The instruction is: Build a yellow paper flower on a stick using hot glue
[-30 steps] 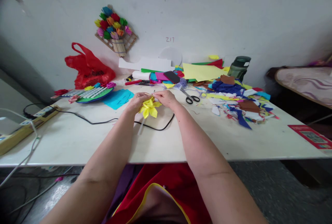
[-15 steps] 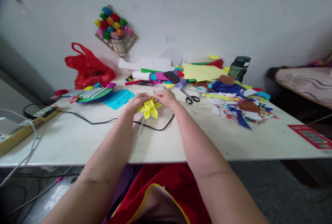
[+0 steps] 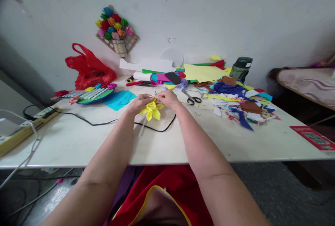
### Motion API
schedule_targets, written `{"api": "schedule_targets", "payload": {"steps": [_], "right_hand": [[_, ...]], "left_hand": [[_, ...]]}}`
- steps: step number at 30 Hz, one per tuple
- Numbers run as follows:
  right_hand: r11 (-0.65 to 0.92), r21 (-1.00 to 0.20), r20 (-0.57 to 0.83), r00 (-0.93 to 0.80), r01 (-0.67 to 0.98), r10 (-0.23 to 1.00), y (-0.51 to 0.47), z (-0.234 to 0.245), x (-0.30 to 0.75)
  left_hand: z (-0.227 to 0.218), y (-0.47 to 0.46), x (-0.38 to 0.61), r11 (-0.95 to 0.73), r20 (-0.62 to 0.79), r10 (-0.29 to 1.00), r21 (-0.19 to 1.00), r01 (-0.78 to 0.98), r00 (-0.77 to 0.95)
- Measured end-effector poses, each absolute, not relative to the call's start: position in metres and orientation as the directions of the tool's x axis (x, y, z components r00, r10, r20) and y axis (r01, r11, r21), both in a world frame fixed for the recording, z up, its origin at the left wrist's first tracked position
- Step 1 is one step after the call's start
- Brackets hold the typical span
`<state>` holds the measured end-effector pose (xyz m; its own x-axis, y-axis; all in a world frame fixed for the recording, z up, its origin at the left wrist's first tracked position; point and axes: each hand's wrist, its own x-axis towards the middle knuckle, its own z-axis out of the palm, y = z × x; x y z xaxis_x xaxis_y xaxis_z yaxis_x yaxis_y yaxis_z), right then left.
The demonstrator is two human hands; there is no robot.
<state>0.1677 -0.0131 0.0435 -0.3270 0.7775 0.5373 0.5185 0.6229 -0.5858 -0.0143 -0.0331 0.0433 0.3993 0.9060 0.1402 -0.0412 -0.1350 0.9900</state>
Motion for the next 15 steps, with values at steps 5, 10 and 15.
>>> {"api": "schedule_targets", "payload": {"steps": [5, 10, 15], "right_hand": [[0.612, -0.593, 0.532, -0.315, 0.524, 0.786, -0.0135, 0.0441, 0.1672], [0.625, -0.574, 0.549, -0.318, 0.529, 0.773, -0.0148, 0.0450, 0.1662], [0.643, -0.578, 0.576, -0.307, 0.502, 0.757, -0.0151, 0.0451, 0.1649]], "left_hand": [[0.0421, -0.0317, -0.0143, -0.115, 0.119, 0.907, 0.993, -0.033, 0.404], [0.0422, -0.0323, -0.0136, -0.100, 0.114, 0.915, 0.993, -0.055, 0.388], [0.0435, -0.0333, -0.0126, -0.096, 0.119, 0.924, 0.992, -0.083, 0.364]]}}
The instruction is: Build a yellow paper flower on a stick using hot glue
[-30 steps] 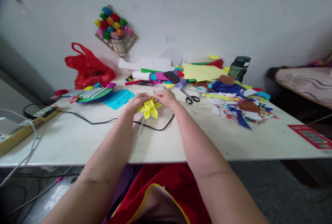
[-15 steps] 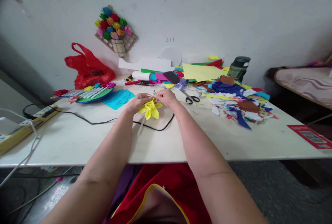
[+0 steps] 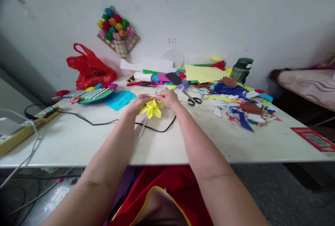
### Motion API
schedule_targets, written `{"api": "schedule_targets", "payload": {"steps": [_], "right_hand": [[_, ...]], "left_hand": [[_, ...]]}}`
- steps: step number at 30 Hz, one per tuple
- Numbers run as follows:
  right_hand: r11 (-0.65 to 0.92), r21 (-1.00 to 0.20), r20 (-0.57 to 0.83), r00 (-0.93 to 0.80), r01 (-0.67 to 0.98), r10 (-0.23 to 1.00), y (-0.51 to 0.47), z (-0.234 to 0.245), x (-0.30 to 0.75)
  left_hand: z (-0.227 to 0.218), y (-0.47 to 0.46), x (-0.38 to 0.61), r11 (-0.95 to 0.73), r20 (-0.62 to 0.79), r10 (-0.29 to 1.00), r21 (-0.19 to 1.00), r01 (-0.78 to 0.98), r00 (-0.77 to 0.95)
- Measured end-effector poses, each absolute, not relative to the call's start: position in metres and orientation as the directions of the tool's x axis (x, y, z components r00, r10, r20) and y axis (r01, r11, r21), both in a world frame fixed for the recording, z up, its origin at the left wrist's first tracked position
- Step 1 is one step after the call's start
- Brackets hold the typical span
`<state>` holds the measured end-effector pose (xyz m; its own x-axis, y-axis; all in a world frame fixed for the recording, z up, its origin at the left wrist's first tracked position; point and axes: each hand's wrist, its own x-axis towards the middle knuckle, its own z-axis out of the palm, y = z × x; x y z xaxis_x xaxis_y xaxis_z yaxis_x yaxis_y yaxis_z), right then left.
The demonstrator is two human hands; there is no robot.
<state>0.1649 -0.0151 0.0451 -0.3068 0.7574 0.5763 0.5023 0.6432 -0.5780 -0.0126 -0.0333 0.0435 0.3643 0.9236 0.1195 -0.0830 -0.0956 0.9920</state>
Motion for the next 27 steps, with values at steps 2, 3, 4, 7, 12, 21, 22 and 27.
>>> {"api": "schedule_targets", "payload": {"steps": [2, 3, 4, 7, 12, 21, 22, 27], "right_hand": [[0.643, -0.580, 0.586, -0.291, 0.500, 0.756, -0.0146, 0.0444, 0.1641], [0.641, -0.579, 0.591, -0.283, 0.504, 0.755, -0.0143, 0.0439, 0.1637], [0.641, -0.575, 0.595, -0.277, 0.509, 0.754, -0.0140, 0.0435, 0.1634], [0.640, -0.564, 0.600, -0.274, 0.521, 0.751, -0.0139, 0.0432, 0.1627], [0.636, -0.561, 0.596, -0.276, 0.529, 0.755, -0.0162, 0.0452, 0.1621], [0.647, -0.480, 0.626, -0.286, 0.592, 0.726, -0.0163, 0.0450, 0.1619], [0.651, -0.461, 0.630, -0.293, 0.603, 0.719, -0.0164, 0.0451, 0.1618], [0.671, -0.357, 0.654, -0.340, 0.650, 0.676, -0.0189, 0.0473, 0.1610]], "left_hand": [[0.0439, -0.0337, -0.0116, -0.090, 0.116, 0.935, 0.992, -0.091, 0.336], [0.0441, -0.0342, -0.0110, -0.087, 0.111, 0.941, 0.992, -0.089, 0.320], [0.0444, -0.0347, -0.0104, -0.083, 0.105, 0.947, 0.993, -0.087, 0.304], [0.0458, -0.0372, -0.0090, -0.070, 0.091, 0.959, 0.994, -0.089, 0.268], [0.0480, -0.0397, -0.0087, -0.060, 0.087, 0.964, 0.992, -0.114, 0.250], [0.0446, -0.0347, -0.0080, -0.089, 0.113, 0.968, 0.989, -0.116, 0.225], [0.0443, -0.0348, -0.0080, -0.091, 0.113, 0.967, 0.990, -0.103, 0.229], [0.0444, -0.0363, -0.0089, -0.074, 0.094, 0.967, 0.993, -0.093, 0.236]]}}
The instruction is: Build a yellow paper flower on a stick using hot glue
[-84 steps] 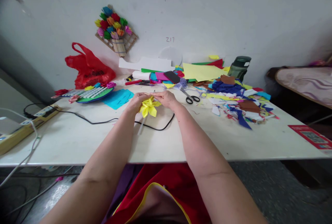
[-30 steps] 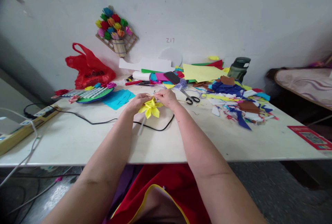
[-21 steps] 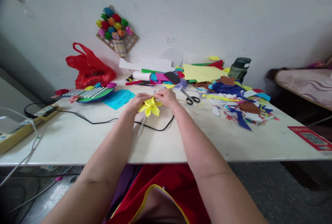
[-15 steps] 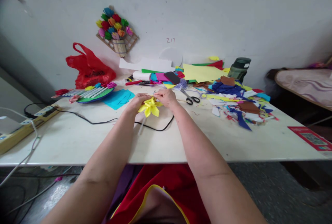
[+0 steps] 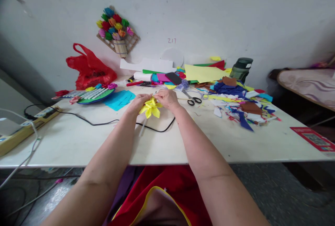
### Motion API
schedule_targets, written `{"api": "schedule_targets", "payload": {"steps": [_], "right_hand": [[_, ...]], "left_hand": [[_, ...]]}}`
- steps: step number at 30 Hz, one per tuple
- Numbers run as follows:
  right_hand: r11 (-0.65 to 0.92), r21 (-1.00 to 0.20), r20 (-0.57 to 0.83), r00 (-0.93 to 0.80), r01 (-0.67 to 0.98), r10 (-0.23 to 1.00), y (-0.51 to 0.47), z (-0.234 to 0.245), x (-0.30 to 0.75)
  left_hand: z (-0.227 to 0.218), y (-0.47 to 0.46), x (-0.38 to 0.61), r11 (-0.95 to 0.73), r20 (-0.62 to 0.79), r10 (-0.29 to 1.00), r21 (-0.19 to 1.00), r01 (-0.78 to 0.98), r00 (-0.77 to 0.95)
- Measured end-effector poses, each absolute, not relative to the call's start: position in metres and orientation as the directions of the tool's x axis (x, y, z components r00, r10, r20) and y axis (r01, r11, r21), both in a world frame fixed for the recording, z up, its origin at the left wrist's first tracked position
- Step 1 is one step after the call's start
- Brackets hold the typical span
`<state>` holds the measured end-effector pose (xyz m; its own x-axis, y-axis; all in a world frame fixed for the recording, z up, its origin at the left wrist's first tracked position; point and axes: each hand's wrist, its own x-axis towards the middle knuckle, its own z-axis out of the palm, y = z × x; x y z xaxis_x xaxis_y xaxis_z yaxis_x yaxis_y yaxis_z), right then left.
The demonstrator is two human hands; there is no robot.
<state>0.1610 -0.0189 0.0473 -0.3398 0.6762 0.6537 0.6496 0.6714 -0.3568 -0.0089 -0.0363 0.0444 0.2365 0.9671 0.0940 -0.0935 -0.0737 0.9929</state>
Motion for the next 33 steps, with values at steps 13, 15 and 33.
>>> {"api": "schedule_targets", "payload": {"steps": [13, 15, 33], "right_hand": [[0.678, -0.243, 0.652, -0.401, 0.693, 0.643, -0.0232, 0.0478, 0.1617], [0.680, -0.292, 0.642, -0.389, 0.673, 0.661, -0.0220, 0.0470, 0.1619], [0.473, -0.725, 0.378, -0.285, 0.502, 0.881, -0.0212, 0.0514, 0.1610]], "left_hand": [[0.0438, -0.0342, -0.0100, -0.081, 0.098, 0.973, 0.993, -0.089, 0.209], [0.0428, -0.0331, -0.0108, -0.094, 0.105, 0.972, 0.994, -0.062, 0.210], [0.0510, -0.0398, -0.0053, -0.281, 0.232, 0.943, 0.939, 0.199, 0.238]]}}
